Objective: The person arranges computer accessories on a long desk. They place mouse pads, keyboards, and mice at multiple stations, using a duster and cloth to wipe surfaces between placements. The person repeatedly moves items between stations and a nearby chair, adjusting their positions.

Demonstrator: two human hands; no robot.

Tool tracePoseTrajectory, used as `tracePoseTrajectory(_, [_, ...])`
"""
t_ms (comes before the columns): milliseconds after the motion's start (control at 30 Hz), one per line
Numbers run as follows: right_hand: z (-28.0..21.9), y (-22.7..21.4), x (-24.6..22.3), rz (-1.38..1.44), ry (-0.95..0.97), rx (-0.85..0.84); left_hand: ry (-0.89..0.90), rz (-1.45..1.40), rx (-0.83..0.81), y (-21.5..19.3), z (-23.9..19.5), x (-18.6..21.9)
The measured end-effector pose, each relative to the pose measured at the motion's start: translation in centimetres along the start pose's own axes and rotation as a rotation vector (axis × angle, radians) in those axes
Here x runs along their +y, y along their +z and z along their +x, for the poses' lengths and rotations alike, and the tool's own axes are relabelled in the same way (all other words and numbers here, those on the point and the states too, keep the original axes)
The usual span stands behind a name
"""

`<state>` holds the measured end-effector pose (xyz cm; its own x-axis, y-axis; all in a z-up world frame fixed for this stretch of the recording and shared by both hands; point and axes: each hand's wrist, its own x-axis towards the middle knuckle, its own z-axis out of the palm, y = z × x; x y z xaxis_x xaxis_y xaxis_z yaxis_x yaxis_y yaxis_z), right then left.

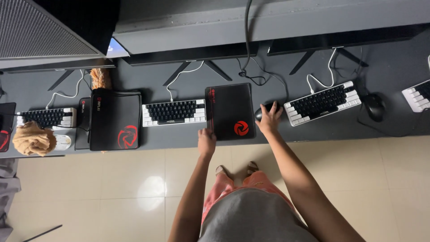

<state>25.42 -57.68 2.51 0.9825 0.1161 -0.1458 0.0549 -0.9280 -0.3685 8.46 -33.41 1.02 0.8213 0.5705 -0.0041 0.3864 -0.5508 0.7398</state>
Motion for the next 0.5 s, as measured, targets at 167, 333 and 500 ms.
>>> tracePoseTrajectory(167, [-0.2, 2.4, 1.9, 0.04, -0.1, 0.188, 0.114, -0.082, -0.079, 1.0, 0.2, 1.0])
tracePoseTrajectory(333, [-1.3, 1.8, 0.5, 0.223, -0.106, 0.264, 0.142, -0.073, -0.126, 1.1, 0.0, 0.6])
tracePoseTrajectory(500, [-3.8, 0.9, -5.2, 0.53, -0.412, 0.426, 0.147, -0.094, -0.208, 1.7, -0.6, -0.6])
